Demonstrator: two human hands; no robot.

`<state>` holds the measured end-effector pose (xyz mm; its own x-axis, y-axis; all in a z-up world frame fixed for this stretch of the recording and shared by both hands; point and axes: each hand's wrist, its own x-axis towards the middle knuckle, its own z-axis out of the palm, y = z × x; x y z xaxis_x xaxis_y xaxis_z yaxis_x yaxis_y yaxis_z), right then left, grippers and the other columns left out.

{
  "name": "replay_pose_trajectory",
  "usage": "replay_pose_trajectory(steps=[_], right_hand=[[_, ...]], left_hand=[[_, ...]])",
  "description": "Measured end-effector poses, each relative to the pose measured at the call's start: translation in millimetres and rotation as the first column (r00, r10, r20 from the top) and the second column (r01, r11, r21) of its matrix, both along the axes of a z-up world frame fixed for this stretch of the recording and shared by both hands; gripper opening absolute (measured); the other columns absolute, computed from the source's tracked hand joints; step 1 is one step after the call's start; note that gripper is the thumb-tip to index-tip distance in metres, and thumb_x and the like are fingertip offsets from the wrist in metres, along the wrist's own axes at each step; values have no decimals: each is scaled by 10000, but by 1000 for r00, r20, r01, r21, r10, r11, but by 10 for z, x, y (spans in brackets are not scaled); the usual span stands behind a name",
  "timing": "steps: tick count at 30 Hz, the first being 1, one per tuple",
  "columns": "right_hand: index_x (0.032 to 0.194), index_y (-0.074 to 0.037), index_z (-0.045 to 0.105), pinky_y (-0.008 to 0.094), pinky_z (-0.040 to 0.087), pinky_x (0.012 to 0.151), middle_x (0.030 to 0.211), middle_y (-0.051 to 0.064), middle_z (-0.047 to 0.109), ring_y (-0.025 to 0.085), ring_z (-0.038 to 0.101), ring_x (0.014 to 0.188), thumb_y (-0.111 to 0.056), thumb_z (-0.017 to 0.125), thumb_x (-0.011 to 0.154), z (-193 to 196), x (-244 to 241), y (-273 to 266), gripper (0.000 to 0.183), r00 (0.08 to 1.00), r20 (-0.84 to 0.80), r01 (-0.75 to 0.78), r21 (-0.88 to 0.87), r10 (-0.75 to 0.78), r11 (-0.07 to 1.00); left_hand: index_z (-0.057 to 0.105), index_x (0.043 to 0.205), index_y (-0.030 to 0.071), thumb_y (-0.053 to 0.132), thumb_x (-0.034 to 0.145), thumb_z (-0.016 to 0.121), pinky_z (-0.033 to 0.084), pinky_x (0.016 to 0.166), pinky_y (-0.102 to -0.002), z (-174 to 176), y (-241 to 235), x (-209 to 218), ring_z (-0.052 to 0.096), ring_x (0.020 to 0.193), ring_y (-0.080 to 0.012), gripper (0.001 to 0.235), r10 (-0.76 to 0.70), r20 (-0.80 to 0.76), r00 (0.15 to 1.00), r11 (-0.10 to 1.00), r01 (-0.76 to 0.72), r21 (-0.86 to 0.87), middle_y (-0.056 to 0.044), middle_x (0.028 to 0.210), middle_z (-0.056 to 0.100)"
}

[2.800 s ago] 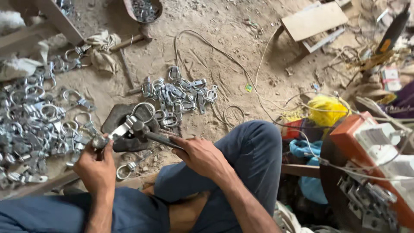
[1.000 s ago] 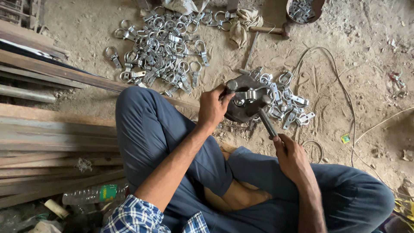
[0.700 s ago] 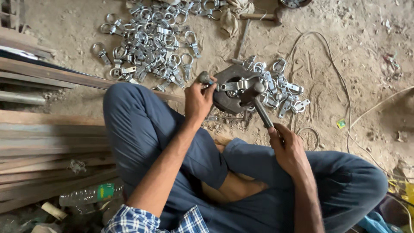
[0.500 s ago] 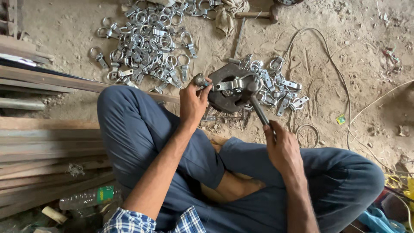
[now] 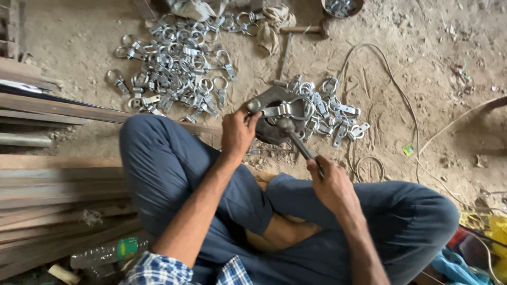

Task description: The person uses a hammer and a punch to shape and assemble metal clips and rings in a jig while sitting on a workshop floor.

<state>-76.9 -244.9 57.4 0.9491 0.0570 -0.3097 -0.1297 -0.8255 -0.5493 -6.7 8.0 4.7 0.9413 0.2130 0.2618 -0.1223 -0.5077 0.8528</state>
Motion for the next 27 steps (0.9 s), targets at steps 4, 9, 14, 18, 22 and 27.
replay_pose_trajectory(steps=[4, 9, 14, 18, 22, 27], right_hand=[[1022, -41, 718, 394, 409, 496, 577, 137, 546, 217, 506, 488, -383, 454, 1089, 175, -6, 49, 437, 999, 36, -13, 224, 5, 974], [1002, -44, 671, 336, 306, 438, 559, 45, 454, 141, 393, 471, -367, 432, 1063, 866, -8, 107, 406, 981, 183, 7, 278, -60, 961], [989, -60, 625, 292, 363, 458, 694, 1, 557, 109, 490, 552, -298, 480, 1037, 896, 48, 277, 283, 936, 151, 19, 882, -319, 471], [935, -69, 597, 372, 405, 494, 699, 89, 565, 197, 536, 581, -179, 509, 1020, 371, 4, 607, 164, 852, 511, -129, -9, 115, 992], [1006, -27, 641, 379, 410, 485, 581, 111, 540, 195, 528, 497, -308, 481, 1067, 169, 21, 489, 329, 965, 250, 33, 167, -75, 985], [812, -22, 595, 335, 399, 494, 594, 68, 526, 156, 491, 531, -349, 423, 1102, 68, -341, 250, 470, 978, 130, 99, 388, -161, 916]], left_hand=[[703, 1068, -9, 148, 945, 728, 560, 621, -422, -44, 0, 15, 746, 789, -356, 201, -8, 65, 998, 1000, 7, 10, -208, 826, 731], [712, 1066, 5, 163, 928, 745, 535, 576, -440, -26, -20, 32, 729, 704, -360, 212, 6, 33, 999, 1000, -5, -24, -205, 767, 716], [700, 1031, 51, 208, 964, 729, 554, 567, -402, -184, -44, 54, 735, 645, -299, 174, -15, -47, 999, 1000, 16, 21, -150, 794, 734], [710, 1076, 32, 180, 929, 739, 516, 567, -445, -285, -30, 43, 703, 667, -364, 211, 8, 37, 999, 999, -9, 36, -206, 786, 700], [678, 938, 40, 285, 930, 749, 521, 638, -489, -301, -95, 343, 680, 741, -427, 255, 86, 155, 984, 973, -116, 200, -216, 782, 699], [699, 1041, 14, 267, 966, 698, 514, 638, -508, -338, -111, 42, 679, 756, -431, 264, 2, -34, 999, 994, 2, 105, -235, 812, 695]])
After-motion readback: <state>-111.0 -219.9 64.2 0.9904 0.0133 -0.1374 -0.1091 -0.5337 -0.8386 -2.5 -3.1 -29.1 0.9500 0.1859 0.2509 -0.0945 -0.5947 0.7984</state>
